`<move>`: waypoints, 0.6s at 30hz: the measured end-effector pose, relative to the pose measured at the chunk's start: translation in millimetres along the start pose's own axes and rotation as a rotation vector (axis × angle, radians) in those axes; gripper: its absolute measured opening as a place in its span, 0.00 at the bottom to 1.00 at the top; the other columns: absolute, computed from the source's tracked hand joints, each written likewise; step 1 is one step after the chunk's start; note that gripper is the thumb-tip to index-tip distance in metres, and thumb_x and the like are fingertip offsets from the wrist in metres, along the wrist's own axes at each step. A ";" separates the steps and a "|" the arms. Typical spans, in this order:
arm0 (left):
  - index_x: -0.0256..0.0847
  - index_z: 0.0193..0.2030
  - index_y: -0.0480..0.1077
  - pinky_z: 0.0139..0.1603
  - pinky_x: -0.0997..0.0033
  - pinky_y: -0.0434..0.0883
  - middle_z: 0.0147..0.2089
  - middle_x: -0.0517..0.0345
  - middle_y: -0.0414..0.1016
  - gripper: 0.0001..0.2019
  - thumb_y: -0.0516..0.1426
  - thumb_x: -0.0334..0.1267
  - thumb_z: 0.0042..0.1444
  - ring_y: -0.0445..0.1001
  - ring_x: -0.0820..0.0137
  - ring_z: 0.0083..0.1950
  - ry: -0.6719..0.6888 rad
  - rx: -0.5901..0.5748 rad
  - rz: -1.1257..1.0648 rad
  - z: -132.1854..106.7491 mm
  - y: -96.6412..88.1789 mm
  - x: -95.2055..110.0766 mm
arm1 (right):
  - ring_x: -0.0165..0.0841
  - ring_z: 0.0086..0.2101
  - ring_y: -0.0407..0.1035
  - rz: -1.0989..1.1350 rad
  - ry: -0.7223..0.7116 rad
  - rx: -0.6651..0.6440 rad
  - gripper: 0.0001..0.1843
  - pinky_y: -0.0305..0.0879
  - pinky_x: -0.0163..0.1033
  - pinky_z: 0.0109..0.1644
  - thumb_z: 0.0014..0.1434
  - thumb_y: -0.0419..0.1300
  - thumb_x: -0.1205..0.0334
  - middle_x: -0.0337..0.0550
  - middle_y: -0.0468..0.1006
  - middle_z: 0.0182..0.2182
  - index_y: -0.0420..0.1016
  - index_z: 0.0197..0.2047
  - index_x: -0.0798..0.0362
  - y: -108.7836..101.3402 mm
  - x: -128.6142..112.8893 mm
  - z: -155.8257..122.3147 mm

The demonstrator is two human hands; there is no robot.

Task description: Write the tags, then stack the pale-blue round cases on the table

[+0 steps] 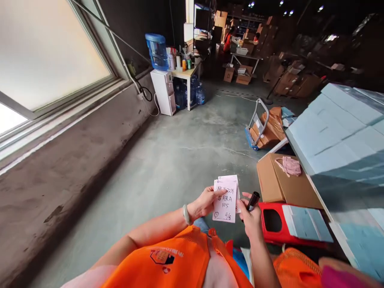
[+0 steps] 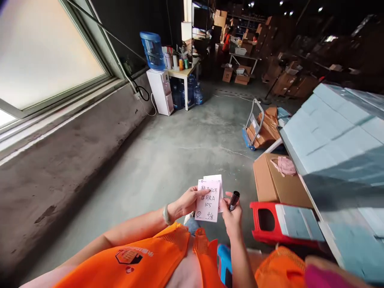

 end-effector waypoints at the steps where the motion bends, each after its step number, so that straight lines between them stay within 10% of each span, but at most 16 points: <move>1: 0.31 0.37 0.77 0.43 0.62 0.75 0.36 0.46 0.82 0.13 0.72 0.33 0.45 0.78 0.65 0.33 0.016 0.038 -0.006 26.6 0.8 29.9 | 0.33 0.25 0.70 -0.077 -0.074 0.021 0.31 0.64 0.36 0.26 0.45 0.69 0.37 0.46 0.81 0.30 0.76 0.44 0.54 10.1 -12.1 40.3; 5: 0.34 0.38 0.75 0.41 0.65 0.75 0.35 0.51 0.81 0.07 0.65 0.26 0.52 0.78 0.68 0.31 0.139 0.196 -0.056 121.0 3.0 158.4 | 0.43 0.37 0.76 -0.337 -0.330 -0.106 0.23 0.70 0.43 0.44 0.51 0.62 0.39 0.52 0.82 0.35 0.80 0.31 0.53 68.0 -63.9 195.9; 10: 0.35 0.41 0.73 0.49 0.60 0.76 0.39 0.48 0.81 0.07 0.62 0.26 0.56 0.80 0.64 0.37 0.261 0.204 -0.144 252.5 5.1 294.6 | 0.40 0.31 0.74 -0.325 -0.242 -0.439 0.28 0.67 0.39 0.35 0.51 0.62 0.35 0.49 0.80 0.28 0.80 0.30 0.55 169.9 -94.8 373.1; 14: 0.33 0.44 0.75 0.56 0.57 0.72 0.45 0.43 0.81 0.09 0.63 0.35 0.58 0.80 0.58 0.46 0.252 -0.003 -0.162 388.8 33.5 381.9 | 0.33 0.22 0.65 -0.213 0.003 -0.371 0.31 0.59 0.37 0.25 0.40 0.69 0.32 0.43 0.73 0.19 0.77 0.27 0.55 220.6 -110.5 518.0; 18: 0.31 0.52 0.76 0.61 0.56 0.68 0.53 0.39 0.79 0.20 0.63 0.46 0.60 0.77 0.53 0.55 0.038 -0.261 -0.090 528.9 97.3 445.2 | 0.24 0.15 0.49 0.054 0.180 -0.352 0.33 0.46 0.34 0.20 0.41 0.69 0.28 0.30 0.56 0.11 0.67 0.21 0.52 227.7 -138.2 647.2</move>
Point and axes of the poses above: each hand's wrist, its own z-axis towards the middle knuckle, its own y-axis out of the palm, x = y × z, the point moved 4 cm from there along z, towards the middle knuckle
